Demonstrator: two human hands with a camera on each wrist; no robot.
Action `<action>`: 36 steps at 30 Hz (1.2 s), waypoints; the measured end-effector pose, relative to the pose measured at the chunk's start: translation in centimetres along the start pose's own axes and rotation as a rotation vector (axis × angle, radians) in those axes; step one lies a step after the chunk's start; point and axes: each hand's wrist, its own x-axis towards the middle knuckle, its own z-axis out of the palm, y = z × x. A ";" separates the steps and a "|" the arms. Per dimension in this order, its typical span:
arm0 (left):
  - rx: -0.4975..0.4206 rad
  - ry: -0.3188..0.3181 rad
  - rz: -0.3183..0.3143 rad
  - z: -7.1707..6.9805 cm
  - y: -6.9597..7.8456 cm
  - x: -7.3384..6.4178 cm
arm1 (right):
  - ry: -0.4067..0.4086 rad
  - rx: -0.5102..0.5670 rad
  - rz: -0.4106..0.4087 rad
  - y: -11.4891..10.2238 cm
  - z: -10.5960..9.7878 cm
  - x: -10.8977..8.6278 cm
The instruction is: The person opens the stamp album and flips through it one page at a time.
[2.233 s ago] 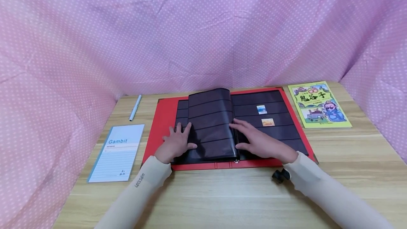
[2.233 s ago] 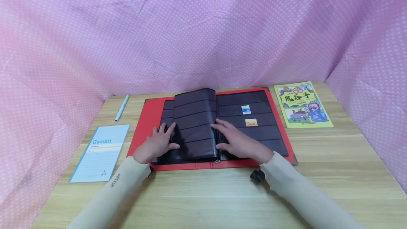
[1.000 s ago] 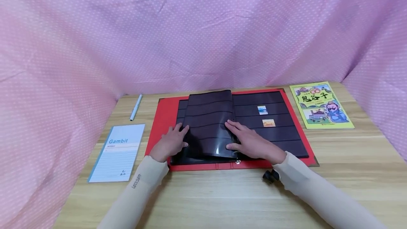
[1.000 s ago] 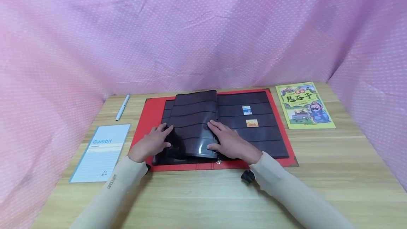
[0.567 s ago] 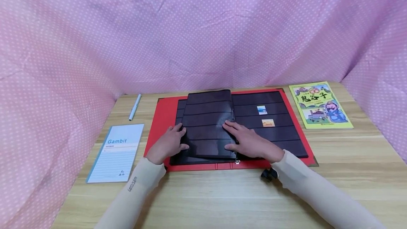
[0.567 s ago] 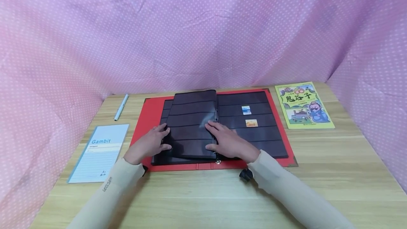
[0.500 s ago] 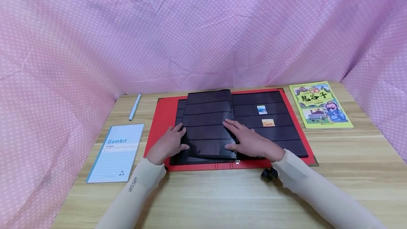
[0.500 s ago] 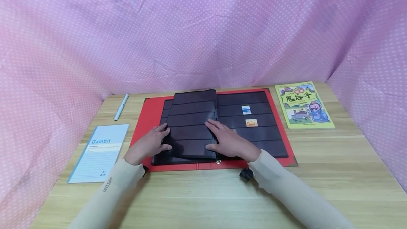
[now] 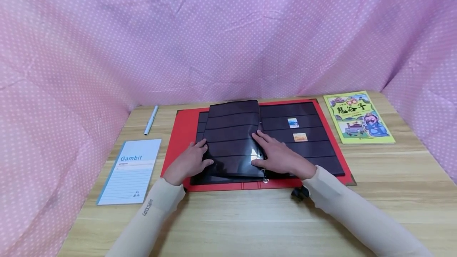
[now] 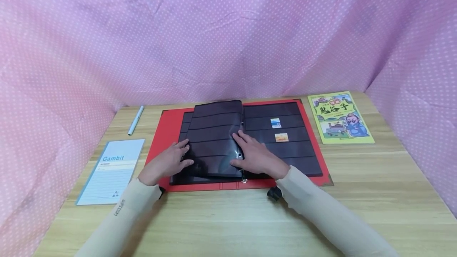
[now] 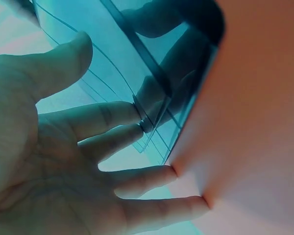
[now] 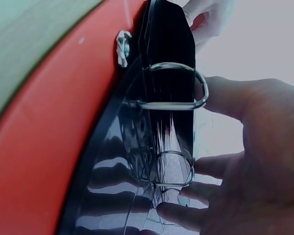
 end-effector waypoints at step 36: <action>0.051 0.070 -0.100 1.2 -0.5 -1.2 | 0.101 -0.055 0.176 6.1 -3.8 -7.0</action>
